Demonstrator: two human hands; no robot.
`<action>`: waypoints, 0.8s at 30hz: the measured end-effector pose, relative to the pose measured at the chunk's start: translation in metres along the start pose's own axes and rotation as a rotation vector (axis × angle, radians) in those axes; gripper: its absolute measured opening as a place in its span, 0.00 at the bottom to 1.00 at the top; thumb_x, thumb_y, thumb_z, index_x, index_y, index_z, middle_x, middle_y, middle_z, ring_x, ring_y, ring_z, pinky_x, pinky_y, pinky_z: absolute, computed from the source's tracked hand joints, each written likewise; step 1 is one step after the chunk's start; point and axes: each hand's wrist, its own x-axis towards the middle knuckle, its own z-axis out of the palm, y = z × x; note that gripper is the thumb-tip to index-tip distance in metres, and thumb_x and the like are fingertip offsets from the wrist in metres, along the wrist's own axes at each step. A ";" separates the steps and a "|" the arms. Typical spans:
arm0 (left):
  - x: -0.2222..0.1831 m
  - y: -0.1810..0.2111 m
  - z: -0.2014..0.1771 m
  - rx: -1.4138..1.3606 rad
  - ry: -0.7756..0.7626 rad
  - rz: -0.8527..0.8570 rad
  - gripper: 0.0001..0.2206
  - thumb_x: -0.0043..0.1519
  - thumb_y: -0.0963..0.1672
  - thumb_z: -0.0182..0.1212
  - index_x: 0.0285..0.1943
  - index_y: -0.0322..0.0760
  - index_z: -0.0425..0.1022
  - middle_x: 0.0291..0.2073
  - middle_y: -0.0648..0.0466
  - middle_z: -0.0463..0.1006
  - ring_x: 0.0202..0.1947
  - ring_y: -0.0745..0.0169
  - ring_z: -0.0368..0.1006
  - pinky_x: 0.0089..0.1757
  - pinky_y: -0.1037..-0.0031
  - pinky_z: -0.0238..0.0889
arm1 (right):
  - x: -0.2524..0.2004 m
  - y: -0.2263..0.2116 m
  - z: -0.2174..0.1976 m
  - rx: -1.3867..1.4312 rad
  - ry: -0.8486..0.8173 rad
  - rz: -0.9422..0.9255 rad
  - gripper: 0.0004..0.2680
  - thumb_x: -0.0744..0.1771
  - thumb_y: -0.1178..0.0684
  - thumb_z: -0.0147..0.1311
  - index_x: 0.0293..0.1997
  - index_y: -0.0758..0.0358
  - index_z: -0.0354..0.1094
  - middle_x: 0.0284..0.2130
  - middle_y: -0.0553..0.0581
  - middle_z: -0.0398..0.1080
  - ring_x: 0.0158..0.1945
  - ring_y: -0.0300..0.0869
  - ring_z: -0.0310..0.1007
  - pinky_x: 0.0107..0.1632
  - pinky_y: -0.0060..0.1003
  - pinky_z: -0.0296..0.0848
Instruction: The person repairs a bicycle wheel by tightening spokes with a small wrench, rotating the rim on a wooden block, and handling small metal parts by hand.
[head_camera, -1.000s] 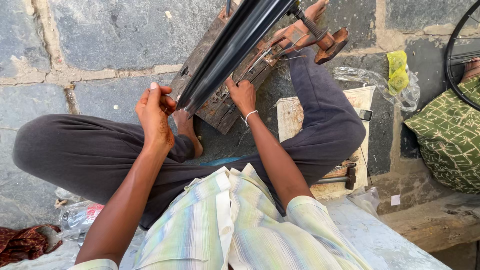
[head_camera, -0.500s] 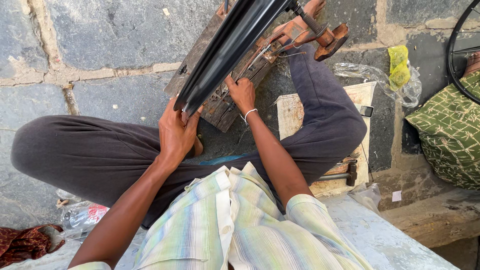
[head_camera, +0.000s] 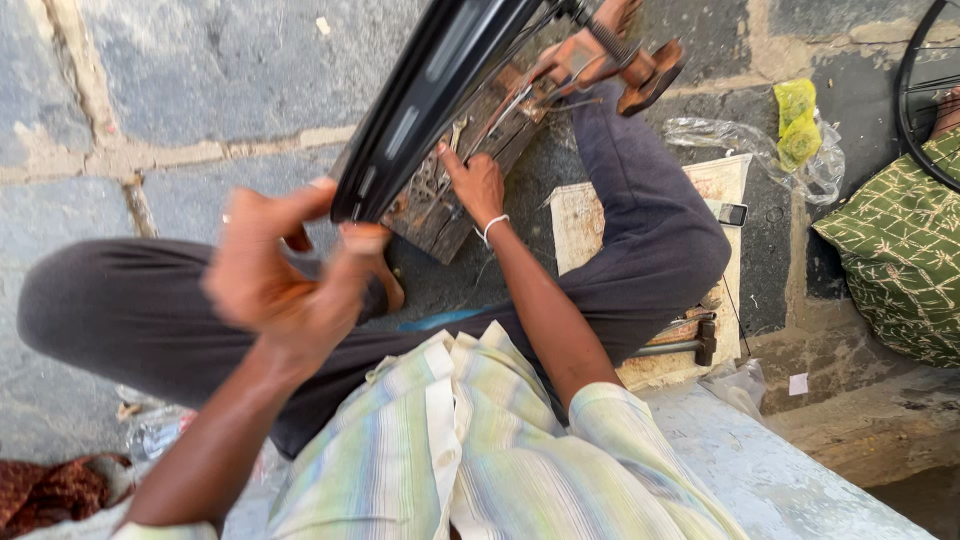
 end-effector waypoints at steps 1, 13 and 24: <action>0.017 0.006 -0.008 -0.162 0.060 -0.010 0.10 0.66 0.43 0.63 0.52 0.31 0.76 0.32 0.51 0.80 0.26 0.70 0.67 0.26 0.78 0.60 | 0.000 -0.002 0.001 0.013 -0.017 0.006 0.29 0.62 0.20 0.51 0.11 0.55 0.51 0.10 0.50 0.54 0.16 0.42 0.56 0.21 0.45 0.57; 0.099 0.046 0.021 0.100 -0.223 0.291 0.24 0.72 0.45 0.70 0.71 0.29 0.65 0.57 0.47 0.71 0.54 0.51 0.68 0.54 0.65 0.63 | 0.012 0.012 0.013 -0.016 0.066 -0.126 0.25 0.65 0.28 0.54 0.13 0.57 0.56 0.15 0.58 0.59 0.20 0.50 0.61 0.31 0.53 0.66; -0.037 -0.014 0.024 0.077 -0.234 -0.187 0.11 0.69 0.41 0.66 0.56 0.29 0.73 0.48 0.45 0.75 0.48 0.49 0.70 0.49 0.63 0.63 | 0.005 -0.008 -0.002 0.014 -0.011 -0.012 0.31 0.60 0.17 0.50 0.11 0.59 0.51 0.12 0.56 0.57 0.18 0.46 0.60 0.26 0.51 0.63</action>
